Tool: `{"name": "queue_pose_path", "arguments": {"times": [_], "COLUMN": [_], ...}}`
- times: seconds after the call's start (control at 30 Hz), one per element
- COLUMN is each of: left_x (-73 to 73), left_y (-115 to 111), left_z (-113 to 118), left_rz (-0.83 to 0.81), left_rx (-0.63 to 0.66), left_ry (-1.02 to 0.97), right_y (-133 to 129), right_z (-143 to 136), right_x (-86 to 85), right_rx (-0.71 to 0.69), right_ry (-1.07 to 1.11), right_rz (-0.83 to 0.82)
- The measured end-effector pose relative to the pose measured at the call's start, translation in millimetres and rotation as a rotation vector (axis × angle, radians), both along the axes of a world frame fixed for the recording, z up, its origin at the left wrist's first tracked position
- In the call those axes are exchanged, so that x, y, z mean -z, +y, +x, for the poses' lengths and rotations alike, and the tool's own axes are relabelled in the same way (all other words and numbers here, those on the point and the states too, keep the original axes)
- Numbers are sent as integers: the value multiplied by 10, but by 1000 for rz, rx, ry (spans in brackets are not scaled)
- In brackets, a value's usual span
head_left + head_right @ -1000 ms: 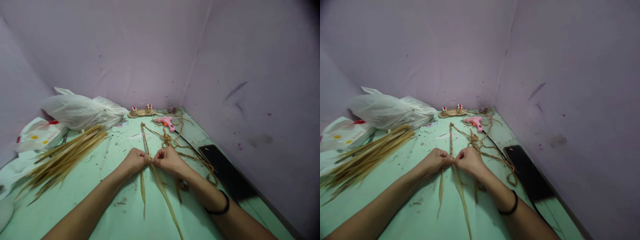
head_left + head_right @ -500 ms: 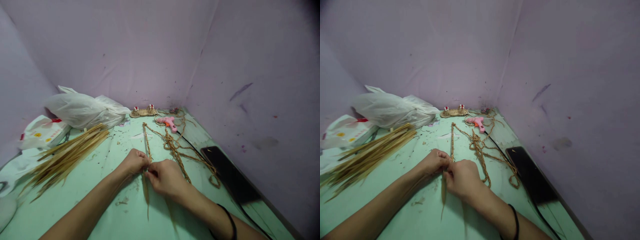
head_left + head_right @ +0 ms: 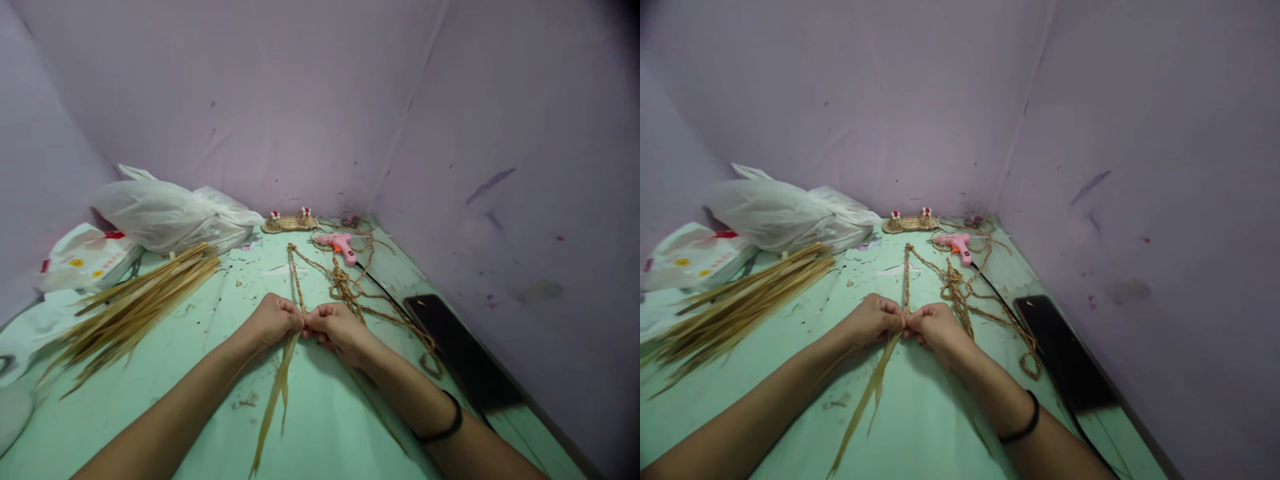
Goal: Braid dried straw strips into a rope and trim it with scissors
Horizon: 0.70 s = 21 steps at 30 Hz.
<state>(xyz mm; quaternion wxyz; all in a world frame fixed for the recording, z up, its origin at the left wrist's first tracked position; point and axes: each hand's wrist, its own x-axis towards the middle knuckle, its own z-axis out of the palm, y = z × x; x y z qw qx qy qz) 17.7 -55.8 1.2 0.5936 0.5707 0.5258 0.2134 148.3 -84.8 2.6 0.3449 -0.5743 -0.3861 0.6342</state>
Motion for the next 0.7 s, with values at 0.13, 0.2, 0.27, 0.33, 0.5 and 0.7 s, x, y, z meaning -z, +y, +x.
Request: {"name": "queue_pose_path", "arguments": {"times": [0.13, 0.2, 0.27, 0.33, 0.5, 0.7], "left_x": [17, -19, -84, -165, -377, -569], "left_y": [6, 14, 35, 72, 199, 416], "left_z": [0, -16, -67, -161, -511, -987], "left_rz": [74, 43, 0, -8, -28, 85], "left_rx": [37, 64, 97, 163, 305, 86], "left_ry": [57, 70, 98, 138, 208, 289], "right_y": [32, 34, 29, 25, 24, 12], "right_z": [24, 32, 42, 54, 78, 88], "right_x": [46, 72, 95, 108, 92, 90], "right_rx": [51, 71, 75, 69, 55, 41], "right_ry": [-70, -42, -16, 18, 76, 62], "right_rz": [54, 87, 106, 96, 57, 71]}}
